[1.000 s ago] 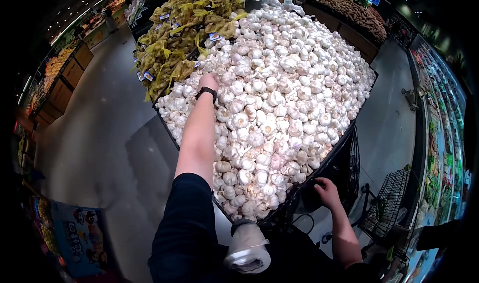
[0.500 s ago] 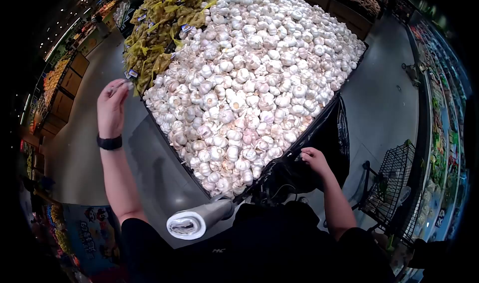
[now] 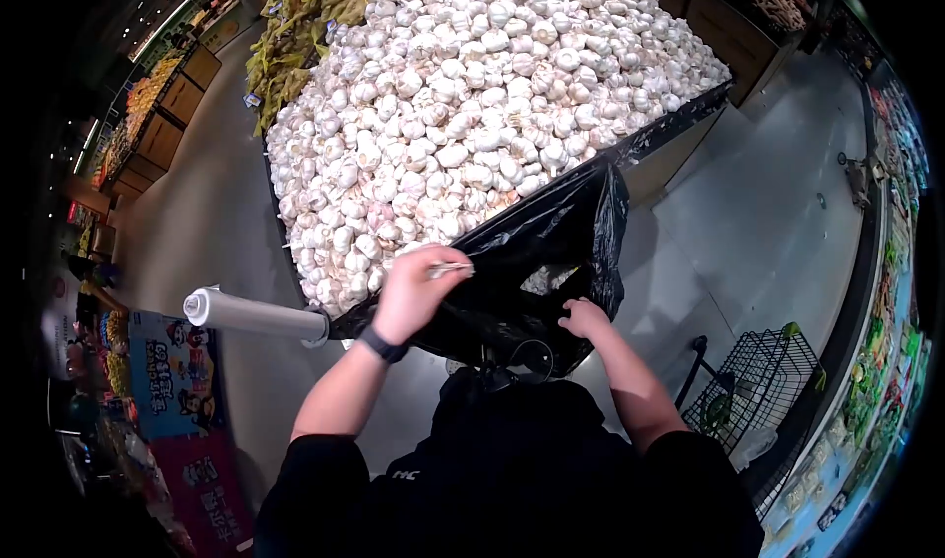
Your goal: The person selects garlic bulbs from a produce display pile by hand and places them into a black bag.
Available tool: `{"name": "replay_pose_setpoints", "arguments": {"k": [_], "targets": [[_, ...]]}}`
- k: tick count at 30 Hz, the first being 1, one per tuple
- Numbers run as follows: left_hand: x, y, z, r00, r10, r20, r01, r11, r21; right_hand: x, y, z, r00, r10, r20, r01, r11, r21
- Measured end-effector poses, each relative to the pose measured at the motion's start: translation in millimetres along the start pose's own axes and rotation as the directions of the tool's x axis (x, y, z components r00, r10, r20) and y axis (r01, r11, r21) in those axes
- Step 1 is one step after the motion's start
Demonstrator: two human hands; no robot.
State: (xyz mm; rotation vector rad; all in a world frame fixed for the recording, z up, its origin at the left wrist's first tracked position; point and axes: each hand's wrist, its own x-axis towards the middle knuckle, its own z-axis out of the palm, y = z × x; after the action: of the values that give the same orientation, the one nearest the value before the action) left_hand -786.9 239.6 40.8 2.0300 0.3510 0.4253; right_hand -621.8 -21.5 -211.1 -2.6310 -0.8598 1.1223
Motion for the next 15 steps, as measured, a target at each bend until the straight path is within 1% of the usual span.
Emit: {"name": "replay_pose_setpoints", "arguments": {"k": [1, 2, 3, 4, 5, 6, 7, 8, 9, 10, 11, 12, 13, 14, 15], "targets": [[11.3, -40.5, 51.9, 0.992, -0.062, 0.108, 0.058, 0.997, 0.042, -4.7, 1.8, -3.9, 0.999, -0.015, 0.037, 0.016, 1.000, -0.002], [21.3, -79.0, 99.0, 0.971, -0.087, 0.224, 0.042, 0.979, 0.200, -7.1, 4.5, -4.7, 0.999, 0.005, 0.051, -0.006, 1.000, 0.029], [25.6, -116.9, 134.4, 0.912, -0.161, 0.377, 0.014, 0.931, 0.366, -9.7, 7.7, -6.3, 0.999, 0.009, 0.033, -0.010, 1.000, 0.026], [18.4, -164.8, 166.9, 0.878, -0.154, 0.453, -0.040, 0.921, 0.388, -10.1, 8.9, -8.1, 1.000, 0.016, 0.015, -0.016, 0.999, 0.029], [16.3, -176.8, 182.3, 0.832, -0.261, 0.490, -0.024, 0.865, 0.502, -14.0, 10.9, -12.0, 1.000, 0.018, -0.010, -0.018, 0.999, 0.033], [17.2, -185.1, 191.1, 0.832, -0.265, 0.486, -0.042, 0.845, 0.534, -13.1, 17.6, -14.1, 1.000, 0.016, -0.005, -0.016, 0.999, 0.035], [18.1, -194.0, 200.1, 0.833, -0.270, 0.483, -0.060, 0.823, 0.565, -11.6, 24.6, -17.0, 0.999, -0.002, -0.054, 0.006, 0.998, 0.069], [17.7, -201.0, 203.0, 0.875, -0.172, 0.452, -0.105, 0.846, 0.524, -12.6, 27.7, -16.1, 0.995, -0.014, -0.095, 0.024, 0.994, 0.104], [36.5, -189.3, 193.1, 0.845, -0.062, 0.532, -0.177, 0.905, 0.388, -24.0, 22.6, -33.7, 0.993, -0.033, -0.109, 0.047, 0.991, 0.127], [49.3, -174.4, 188.0, 0.894, -0.069, 0.443, -0.153, 0.881, 0.447, -24.7, 26.8, -38.2, 0.982, -0.088, -0.169, 0.114, 0.981, 0.154], [65.2, -152.1, 177.9, 0.955, 0.048, 0.293, -0.171, 0.896, 0.409, -25.6, 27.0, -47.5, 0.979, -0.105, -0.174, 0.136, 0.975, 0.177], [85.4, -133.5, 168.8, 0.981, 0.104, 0.165, -0.162, 0.905, 0.392, -25.3, 25.7, -60.7, 0.976, -0.121, -0.181, 0.157, 0.967, 0.199], [106.8, -117.0, 158.1, 0.977, 0.203, 0.064, -0.212, 0.909, 0.360, -24.6, 22.9, -73.7, 0.945, -0.167, -0.282, 0.222, 0.959, 0.176], [127.8, -103.8, 150.3, 0.980, 0.197, -0.001, -0.178, 0.888, 0.425, -21.4, 18.8, -90.2, 0.907, -0.211, -0.366, 0.285, 0.945, 0.161], [145.8, -93.7, 144.3, 0.968, 0.239, -0.079, -0.172, 0.856, 0.487, -17.9, 10.1, -112.0, 0.884, -0.217, -0.413, 0.299, 0.943, 0.145]]}}
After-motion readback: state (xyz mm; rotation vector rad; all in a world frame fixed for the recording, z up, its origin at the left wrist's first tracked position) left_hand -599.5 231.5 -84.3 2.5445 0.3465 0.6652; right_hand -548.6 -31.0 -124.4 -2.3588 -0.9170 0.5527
